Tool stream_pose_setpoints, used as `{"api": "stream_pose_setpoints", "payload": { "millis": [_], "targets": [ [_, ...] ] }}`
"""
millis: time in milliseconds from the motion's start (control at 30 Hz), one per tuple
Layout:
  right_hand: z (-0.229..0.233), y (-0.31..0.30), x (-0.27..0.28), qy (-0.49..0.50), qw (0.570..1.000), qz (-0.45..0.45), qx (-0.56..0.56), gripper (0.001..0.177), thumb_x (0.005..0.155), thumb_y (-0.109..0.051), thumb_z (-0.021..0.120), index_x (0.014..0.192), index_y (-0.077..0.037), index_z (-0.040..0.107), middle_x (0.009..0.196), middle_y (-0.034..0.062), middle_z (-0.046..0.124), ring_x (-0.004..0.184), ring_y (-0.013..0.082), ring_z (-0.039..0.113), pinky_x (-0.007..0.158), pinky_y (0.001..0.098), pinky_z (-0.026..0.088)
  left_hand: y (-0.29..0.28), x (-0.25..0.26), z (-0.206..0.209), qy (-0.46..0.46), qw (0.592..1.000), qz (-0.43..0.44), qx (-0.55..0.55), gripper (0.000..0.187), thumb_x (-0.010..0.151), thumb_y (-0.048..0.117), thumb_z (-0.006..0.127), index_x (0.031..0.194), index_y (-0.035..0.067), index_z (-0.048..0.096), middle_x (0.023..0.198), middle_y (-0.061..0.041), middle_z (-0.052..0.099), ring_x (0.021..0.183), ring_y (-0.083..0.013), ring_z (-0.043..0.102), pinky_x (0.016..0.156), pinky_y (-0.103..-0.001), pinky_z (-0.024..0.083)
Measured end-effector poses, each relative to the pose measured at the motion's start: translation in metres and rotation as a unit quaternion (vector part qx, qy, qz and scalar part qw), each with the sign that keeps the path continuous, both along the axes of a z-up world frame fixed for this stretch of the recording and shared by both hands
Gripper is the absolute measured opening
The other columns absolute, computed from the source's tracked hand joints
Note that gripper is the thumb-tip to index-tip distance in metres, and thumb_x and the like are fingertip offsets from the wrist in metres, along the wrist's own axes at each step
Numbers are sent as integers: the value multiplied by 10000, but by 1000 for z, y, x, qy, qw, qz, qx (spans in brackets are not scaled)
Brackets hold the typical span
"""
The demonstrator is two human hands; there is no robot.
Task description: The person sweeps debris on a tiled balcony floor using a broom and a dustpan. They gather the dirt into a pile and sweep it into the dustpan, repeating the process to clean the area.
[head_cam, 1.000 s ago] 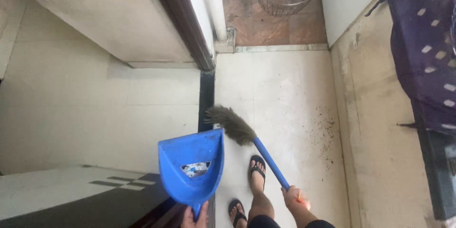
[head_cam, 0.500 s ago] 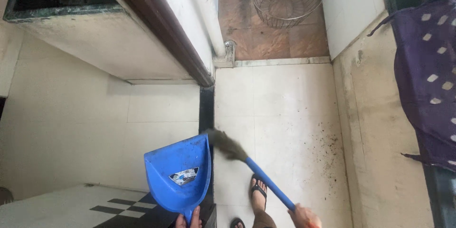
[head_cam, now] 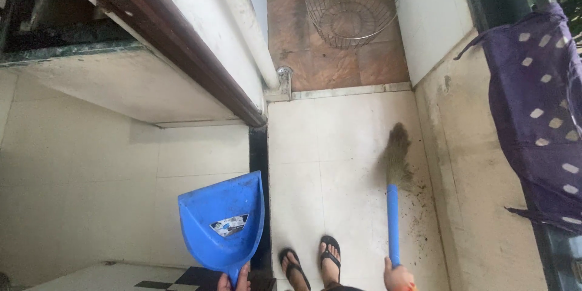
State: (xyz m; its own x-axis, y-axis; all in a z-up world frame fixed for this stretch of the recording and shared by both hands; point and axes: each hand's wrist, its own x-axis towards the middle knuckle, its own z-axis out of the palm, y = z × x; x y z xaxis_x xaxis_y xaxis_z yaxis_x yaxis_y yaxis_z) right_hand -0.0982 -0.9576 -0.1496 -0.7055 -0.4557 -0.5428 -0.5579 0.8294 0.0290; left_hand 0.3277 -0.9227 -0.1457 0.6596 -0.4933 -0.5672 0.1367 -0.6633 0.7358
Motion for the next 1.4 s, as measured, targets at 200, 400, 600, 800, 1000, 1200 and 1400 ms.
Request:
{"api": "stream_pose_setpoints", "payload": {
  "millis": [200,400,600,800,1000,1200,1400],
  "targets": [
    [25,-8,13,-32,990,135,25,604,820,-645,655,1074,-100,717,844,223,775,827,375,780,817,487,634,-62,1,-9,36,967,5,-251,401,783,4,767,1176,-11,684,989,-80,788,846,-112,749,758,-245,589],
    [-31,-139,100,-137,960,230,87,503,938,-585,580,1119,-125,670,1097,128,739,1065,338,715,942,455,579,-152,38,-5,42,986,-158,-35,395,847,-64,812,1235,-102,748,939,-337,742,677,-471,642,607,-492,473],
    [-61,-227,123,-132,980,41,140,516,937,-610,602,1227,-198,716,1144,81,717,1095,263,701,959,413,570,-257,62,-5,-2,891,-349,-291,438,706,16,847,1114,-58,705,1005,-171,795,991,-206,747,922,-342,551],
    [-74,-243,104,-232,901,-352,102,580,995,-620,537,1129,-75,681,769,94,665,605,229,660,566,410,588,-338,87,-10,-18,892,-449,-34,419,708,106,878,1095,4,755,886,-103,823,825,-126,734,805,-289,564],
    [-51,-173,84,-201,839,-505,40,580,1003,-587,549,1071,-23,664,705,119,670,550,247,670,514,412,585,-409,45,43,-69,834,-545,-54,357,737,219,875,1009,12,771,748,-106,793,659,-119,662,672,-303,546],
    [18,-34,142,-123,929,-338,87,584,983,-604,496,1129,-68,676,762,122,755,596,270,768,572,411,626,-454,-19,82,-87,782,-612,-77,368,778,269,848,1014,7,741,776,-118,754,645,-179,670,679,-331,531],
    [33,-5,168,-116,971,-160,133,496,938,-597,568,1189,-182,673,1097,111,744,1060,326,717,922,480,577,-460,-75,89,-52,758,-627,-170,304,826,232,842,955,-17,723,726,-57,712,622,-97,585,620,-302,490]
  ]
}}
